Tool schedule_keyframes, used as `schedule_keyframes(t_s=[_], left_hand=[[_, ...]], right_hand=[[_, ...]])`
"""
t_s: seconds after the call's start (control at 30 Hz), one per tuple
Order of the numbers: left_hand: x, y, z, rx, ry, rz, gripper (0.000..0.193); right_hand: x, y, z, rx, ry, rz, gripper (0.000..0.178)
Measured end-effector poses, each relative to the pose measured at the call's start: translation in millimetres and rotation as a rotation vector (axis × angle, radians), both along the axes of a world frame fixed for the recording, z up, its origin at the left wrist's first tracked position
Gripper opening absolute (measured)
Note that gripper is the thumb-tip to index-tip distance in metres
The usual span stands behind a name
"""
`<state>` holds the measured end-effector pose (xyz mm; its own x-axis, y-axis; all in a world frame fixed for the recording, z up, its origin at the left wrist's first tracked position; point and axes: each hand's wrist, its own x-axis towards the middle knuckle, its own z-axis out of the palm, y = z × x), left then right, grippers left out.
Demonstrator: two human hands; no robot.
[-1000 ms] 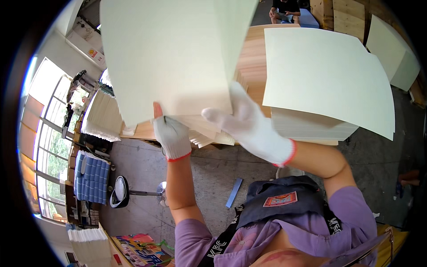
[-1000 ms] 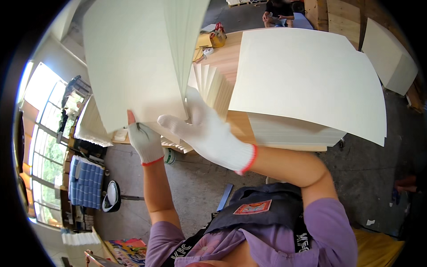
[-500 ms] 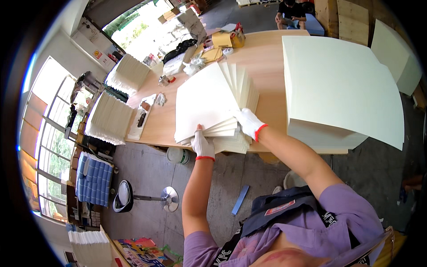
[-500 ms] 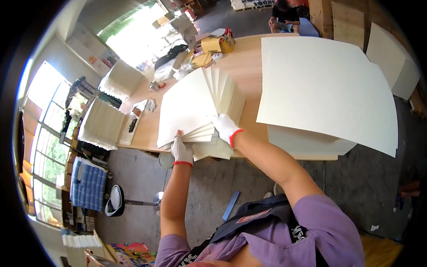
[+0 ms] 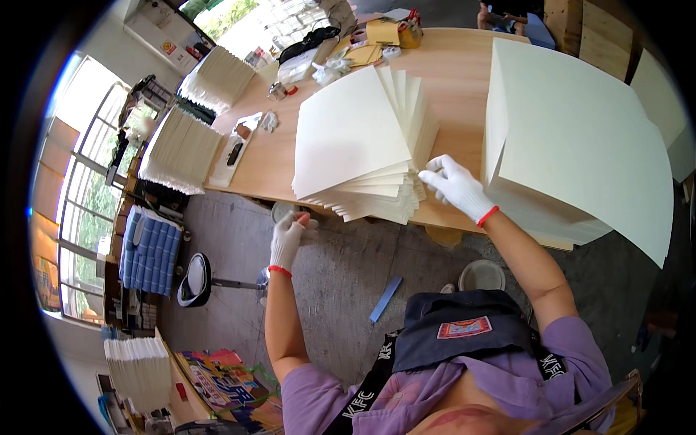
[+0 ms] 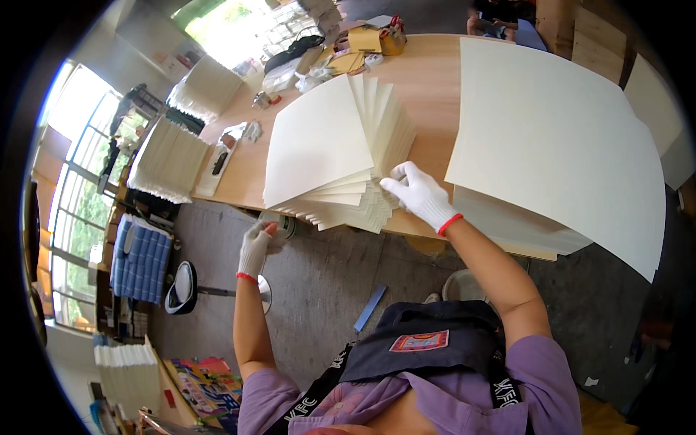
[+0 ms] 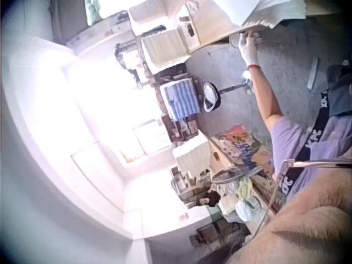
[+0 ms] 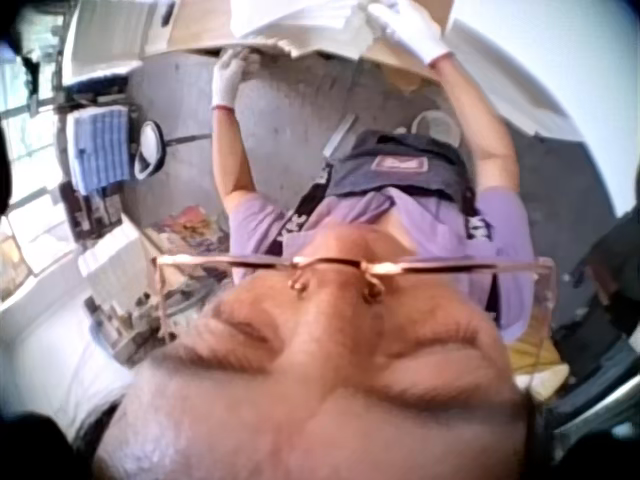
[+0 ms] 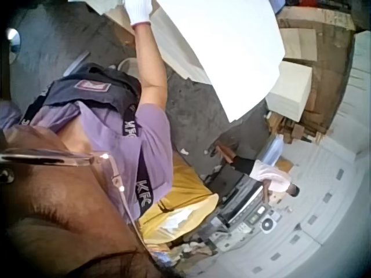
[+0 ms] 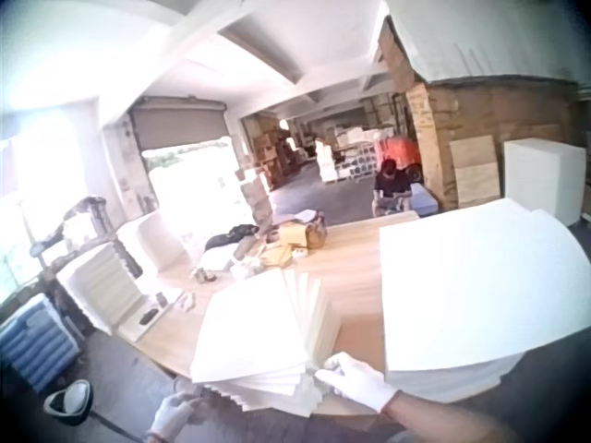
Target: The person repeatedly picks up stacks of white paper sheets from a table and places them onto a growing pile. The person wears white gloves and handles the paper by hand, aligning the sheets before stacking them. The task involves repetitive lifting and placing of the paper stacks in a warehouse setting.
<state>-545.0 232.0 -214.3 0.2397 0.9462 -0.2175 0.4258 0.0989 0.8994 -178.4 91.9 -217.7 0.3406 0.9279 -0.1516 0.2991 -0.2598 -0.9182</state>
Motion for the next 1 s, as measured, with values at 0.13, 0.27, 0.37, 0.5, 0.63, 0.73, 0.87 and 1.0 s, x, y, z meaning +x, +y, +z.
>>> schedule_keyframes(t_s=[0.13,0.27,0.37,0.5,0.63,0.73,0.87,1.0], left_hand=[[-1.6,18.6,23.5,0.390,0.538,-0.061,0.029],[27.3,20.8,53.0,0.497,0.880,-0.106,0.032],[29.8,30.5,48.6,0.617,1.051,-0.152,0.027],[48.8,1.9,91.2,0.640,1.089,-0.182,0.024],[109.1,-40.3,112.7,0.981,0.533,-0.333,0.050],[175.5,-69.1,124.9,1.397,0.350,-0.644,0.065],[240.5,-86.1,132.4,1.719,0.146,-0.891,0.054],[295.4,-96.7,134.8,1.786,-0.068,-1.035,0.037]], right_hand=[[-2.3,18.8,2.4,0.132,-0.575,0.087,0.045],[-6.6,34.3,12.1,0.095,-0.691,0.185,0.043],[2.3,35.9,5.1,0.113,-0.774,0.215,0.041],[5.7,-6.7,11.4,0.282,-0.975,0.374,0.031],[-4.3,-83.8,45.6,0.142,-0.374,0.479,0.031],[5.1,-143.5,29.6,0.064,-0.302,0.401,0.039],[18.5,-206.0,16.2,-0.054,-0.364,0.206,0.042],[17.9,-260.3,0.4,-0.166,-0.336,-0.007,0.040]])
